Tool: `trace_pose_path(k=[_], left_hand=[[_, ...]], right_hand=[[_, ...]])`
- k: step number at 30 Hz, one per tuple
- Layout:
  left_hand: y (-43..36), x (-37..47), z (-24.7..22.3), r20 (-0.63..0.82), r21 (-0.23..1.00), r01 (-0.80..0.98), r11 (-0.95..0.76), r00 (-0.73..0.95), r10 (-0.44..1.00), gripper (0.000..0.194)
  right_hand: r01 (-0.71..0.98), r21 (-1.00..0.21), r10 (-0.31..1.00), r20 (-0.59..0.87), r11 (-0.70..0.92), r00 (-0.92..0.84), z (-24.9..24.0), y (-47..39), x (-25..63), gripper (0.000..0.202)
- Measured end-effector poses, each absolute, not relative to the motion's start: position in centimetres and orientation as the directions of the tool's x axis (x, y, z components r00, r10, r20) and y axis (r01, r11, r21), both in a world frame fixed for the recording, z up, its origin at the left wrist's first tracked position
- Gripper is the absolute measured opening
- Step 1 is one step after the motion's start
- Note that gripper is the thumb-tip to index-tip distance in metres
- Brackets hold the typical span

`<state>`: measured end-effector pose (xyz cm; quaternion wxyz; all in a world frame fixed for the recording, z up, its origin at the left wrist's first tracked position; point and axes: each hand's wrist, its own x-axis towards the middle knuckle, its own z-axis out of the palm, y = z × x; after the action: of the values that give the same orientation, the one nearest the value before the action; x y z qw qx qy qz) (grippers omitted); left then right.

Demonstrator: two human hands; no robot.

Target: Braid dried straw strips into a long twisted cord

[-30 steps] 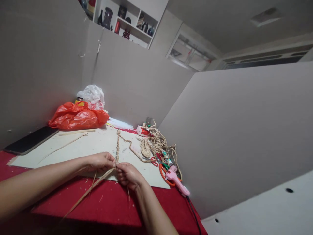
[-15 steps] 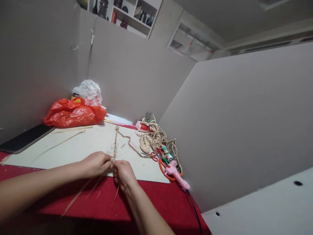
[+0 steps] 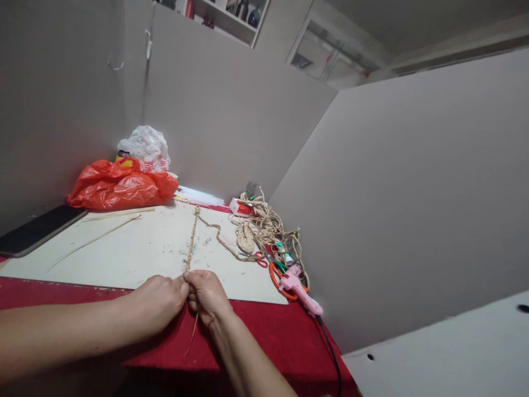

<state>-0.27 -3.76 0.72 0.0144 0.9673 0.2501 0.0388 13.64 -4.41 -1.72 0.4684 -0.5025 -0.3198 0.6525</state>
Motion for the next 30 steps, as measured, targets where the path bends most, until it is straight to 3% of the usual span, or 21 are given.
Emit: trace_pose_path(k=[2,3,5,8,9,11,13,15,22,30], left_hand=[[-3.8,-1.1,2.1,-0.033,0.066,0.441,-0.895,0.897,0.44,0.026],[-3.6,-1.5,2.9,-0.061,0.134,0.431,-0.893,0.903,0.426,0.021],[-2.3,-2.0,4.4,0.019,0.362,0.447,-0.818,0.874,0.485,0.026],[0.2,-1.6,5.0,0.207,0.665,0.451,-0.595,0.654,0.727,0.019],[0.9,-1.2,4.6,0.147,0.784,0.405,-0.47,0.615,0.775,0.018],[1.7,-0.3,3.5,-0.142,0.942,0.32,-0.1,0.652,0.744,0.017],[1.8,0.4,2.2,-0.338,0.94,0.284,0.188,0.715,0.612,0.013],[1.6,0.6,1.4,-0.387,0.92,0.269,0.284,0.731,0.562,0.013],[2.7,-0.2,0.3,-0.323,0.946,0.269,0.179,0.783,0.531,0.019],[2.5,0.4,0.6,-0.343,0.938,0.276,0.209,0.659,0.67,0.027]], right_hand=[[-0.3,-0.884,0.933,-0.352,-0.359,-0.078,-1.7,-4.4,14.1,0.032],[-0.306,-0.882,0.933,-0.349,-0.359,-0.09,-1.7,-4.5,14.3,0.031],[-0.32,-0.878,0.934,-0.339,-0.356,-0.11,-1.5,-4.5,14.7,0.032],[-0.332,-0.875,0.936,-0.324,-0.352,-0.138,-1.3,-4.5,15.1,0.032],[-0.333,-0.875,0.936,-0.32,-0.351,-0.147,-1.2,-4.4,15.1,0.032],[-0.327,-0.879,0.937,-0.308,-0.347,-0.166,-1.1,-4.4,15.1,0.032],[-0.308,-0.886,0.935,-0.301,-0.347,-0.187,-1.1,-4.4,15.2,0.034],[-0.28,-0.891,0.929,-0.308,-0.357,-0.203,-1.0,-4.4,15.3,0.035],[-0.023,-0.952,0.94,-0.297,-0.305,-0.165,-0.8,-4.1,15.9,0.03],[0.282,-0.954,0.976,-0.153,-0.104,-0.158,-0.4,-3.8,16.0,0.026]])
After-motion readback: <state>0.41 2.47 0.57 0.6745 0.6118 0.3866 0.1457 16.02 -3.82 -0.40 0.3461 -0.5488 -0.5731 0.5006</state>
